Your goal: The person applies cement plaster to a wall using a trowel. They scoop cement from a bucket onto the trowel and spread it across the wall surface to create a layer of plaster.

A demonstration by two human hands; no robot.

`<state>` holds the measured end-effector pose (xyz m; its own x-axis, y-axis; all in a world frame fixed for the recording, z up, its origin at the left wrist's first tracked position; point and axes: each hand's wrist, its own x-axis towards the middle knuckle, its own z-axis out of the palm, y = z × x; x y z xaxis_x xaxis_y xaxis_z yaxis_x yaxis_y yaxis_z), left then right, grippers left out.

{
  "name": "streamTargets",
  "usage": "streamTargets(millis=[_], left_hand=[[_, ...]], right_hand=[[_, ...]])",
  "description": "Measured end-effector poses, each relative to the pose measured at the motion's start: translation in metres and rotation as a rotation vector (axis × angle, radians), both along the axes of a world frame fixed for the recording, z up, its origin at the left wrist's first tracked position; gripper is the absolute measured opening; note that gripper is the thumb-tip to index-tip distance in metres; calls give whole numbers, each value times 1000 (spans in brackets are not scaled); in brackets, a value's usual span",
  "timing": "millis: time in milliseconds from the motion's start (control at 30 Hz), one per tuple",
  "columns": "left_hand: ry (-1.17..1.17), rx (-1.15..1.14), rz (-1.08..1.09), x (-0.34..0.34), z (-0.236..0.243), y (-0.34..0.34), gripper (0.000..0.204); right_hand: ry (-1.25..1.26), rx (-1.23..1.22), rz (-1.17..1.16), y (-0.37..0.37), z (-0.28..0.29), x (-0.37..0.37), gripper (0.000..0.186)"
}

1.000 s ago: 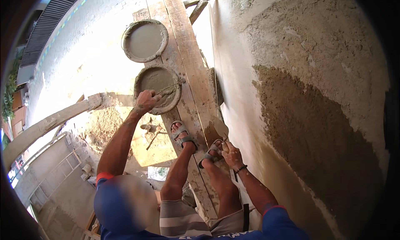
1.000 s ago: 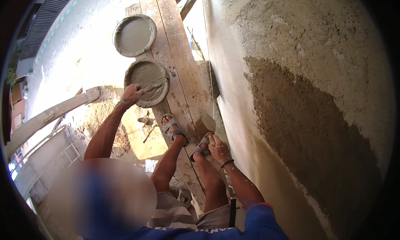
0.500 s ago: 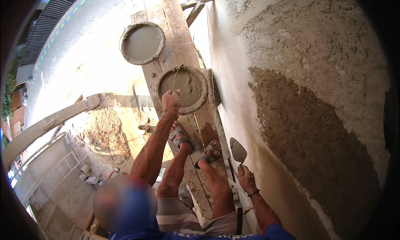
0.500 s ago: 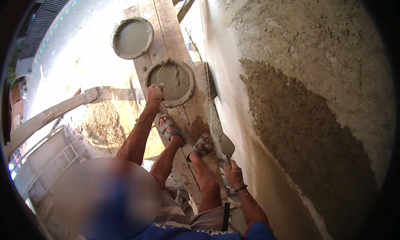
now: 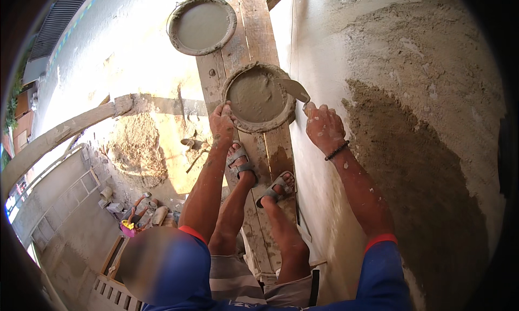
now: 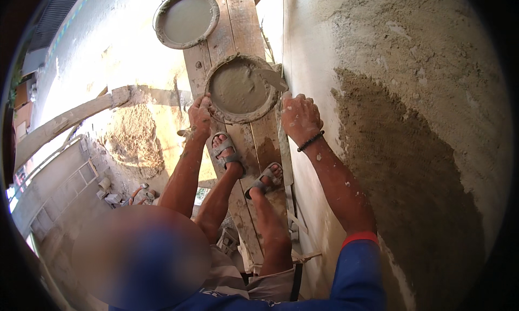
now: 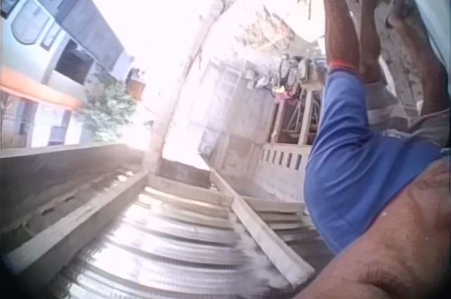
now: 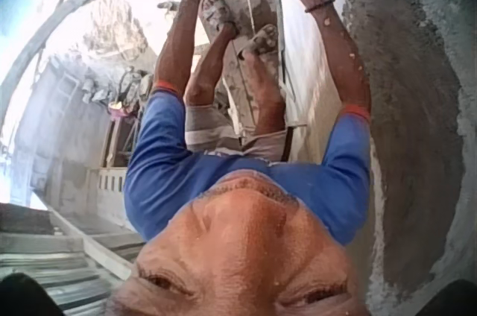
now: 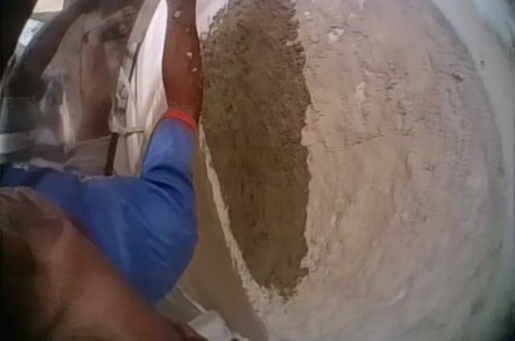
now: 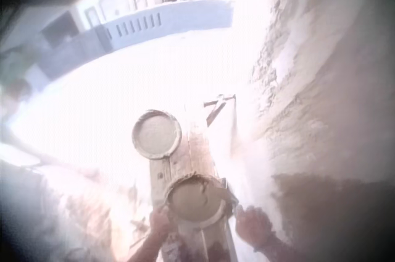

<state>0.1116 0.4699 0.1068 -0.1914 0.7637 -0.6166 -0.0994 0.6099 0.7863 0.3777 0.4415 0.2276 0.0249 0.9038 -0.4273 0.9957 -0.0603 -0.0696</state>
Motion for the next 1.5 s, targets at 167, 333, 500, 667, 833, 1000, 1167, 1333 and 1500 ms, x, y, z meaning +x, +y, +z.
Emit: streamTargets(millis=[167, 333, 500, 667, 833, 1000, 1167, 1333, 1500], left_hand=[[229, -257, 55, -94, -98, -30, 35], [-227, -413, 19, -36, -106, -32, 41], [-66, -117, 17, -10, -62, -41, 30], [16, -172, 28, -5, -57, -49, 31], [163, -154, -34, -11, -71, -57, 34], [65, -34, -205, -4, -79, -53, 40], [36, -156, -219, -26, -54, -44, 42], [40, -118, -279, -1, -53, -40, 50], [-38, -186, -182, -32, -64, -47, 69]], right_hand=[[22, 165, 172, 70, -44, -47, 10], [-85, 49, 146, 43, -121, -56, 9], [-27, -27, 248, 15, -104, -61, 6], [1, -17, 326, 17, -33, 6, 17], [-20, -125, 187, 16, -34, -10, 27], [194, -110, 54, -1, -141, -94, 15], [261, -281, 119, 10, -72, -73, 18], [24, 121, 336, -35, -112, -40, 26], [154, 52, 221, -28, -56, -41, 15]])
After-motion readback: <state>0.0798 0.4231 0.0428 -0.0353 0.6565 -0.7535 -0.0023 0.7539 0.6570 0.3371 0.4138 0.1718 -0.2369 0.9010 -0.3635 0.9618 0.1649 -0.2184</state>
